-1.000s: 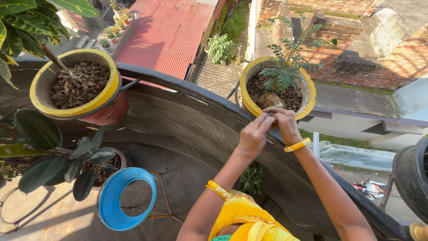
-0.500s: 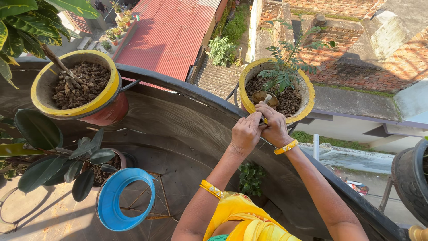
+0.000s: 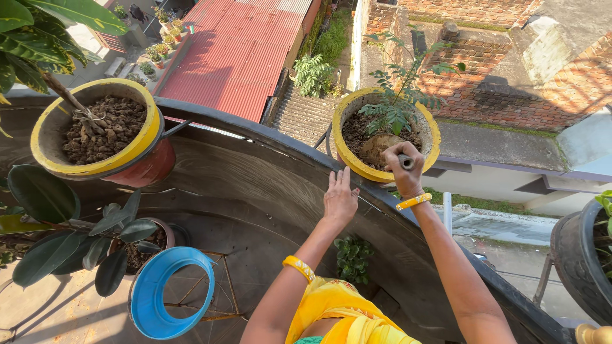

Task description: The person loosens soil in two potted plants on a balcony using a small hand trowel. They first work around a pothos in a black pot, then move to a small tree in a yellow pot, repeatedly breaking up the soil surface.

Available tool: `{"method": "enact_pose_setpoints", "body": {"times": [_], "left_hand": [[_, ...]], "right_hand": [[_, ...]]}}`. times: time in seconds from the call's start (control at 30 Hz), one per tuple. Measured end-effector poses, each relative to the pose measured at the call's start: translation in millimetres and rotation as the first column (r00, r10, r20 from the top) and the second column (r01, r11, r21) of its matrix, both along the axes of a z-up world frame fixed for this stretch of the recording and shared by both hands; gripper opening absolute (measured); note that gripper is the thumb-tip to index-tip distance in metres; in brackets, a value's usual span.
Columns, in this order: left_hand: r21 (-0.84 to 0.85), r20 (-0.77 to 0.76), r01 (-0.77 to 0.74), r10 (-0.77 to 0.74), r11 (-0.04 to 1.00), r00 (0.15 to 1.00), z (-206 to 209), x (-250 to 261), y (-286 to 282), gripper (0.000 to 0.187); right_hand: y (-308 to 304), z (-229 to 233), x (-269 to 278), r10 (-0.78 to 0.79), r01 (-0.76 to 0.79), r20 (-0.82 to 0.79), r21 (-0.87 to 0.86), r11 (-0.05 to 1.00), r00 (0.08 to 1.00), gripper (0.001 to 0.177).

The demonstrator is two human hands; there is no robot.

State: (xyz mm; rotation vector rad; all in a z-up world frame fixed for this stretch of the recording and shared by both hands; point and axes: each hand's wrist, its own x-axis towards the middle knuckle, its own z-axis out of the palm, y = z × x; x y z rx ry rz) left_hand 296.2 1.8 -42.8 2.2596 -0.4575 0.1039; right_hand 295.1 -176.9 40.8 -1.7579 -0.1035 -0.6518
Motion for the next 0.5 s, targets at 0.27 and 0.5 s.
{"method": "enact_pose_setpoints", "body": {"times": [0.27,0.5], "left_hand": [[0.500,-0.258,0.229,-0.108,0.836,0.960,-64.8,38.9,-1.5,0.087],[0.429,-0.173,0.005,0.076,0.903,0.982,-77.6,10.9,8.5,0.084]], "right_hand": [[-13.0,7.2,14.5,-0.036,0.040,0.064,-0.057,0.998,0.997,0.012],[-17.6,69.6,-9.1,0.113,-0.044,0.138,-0.426,0.904,0.984,0.013]]}}
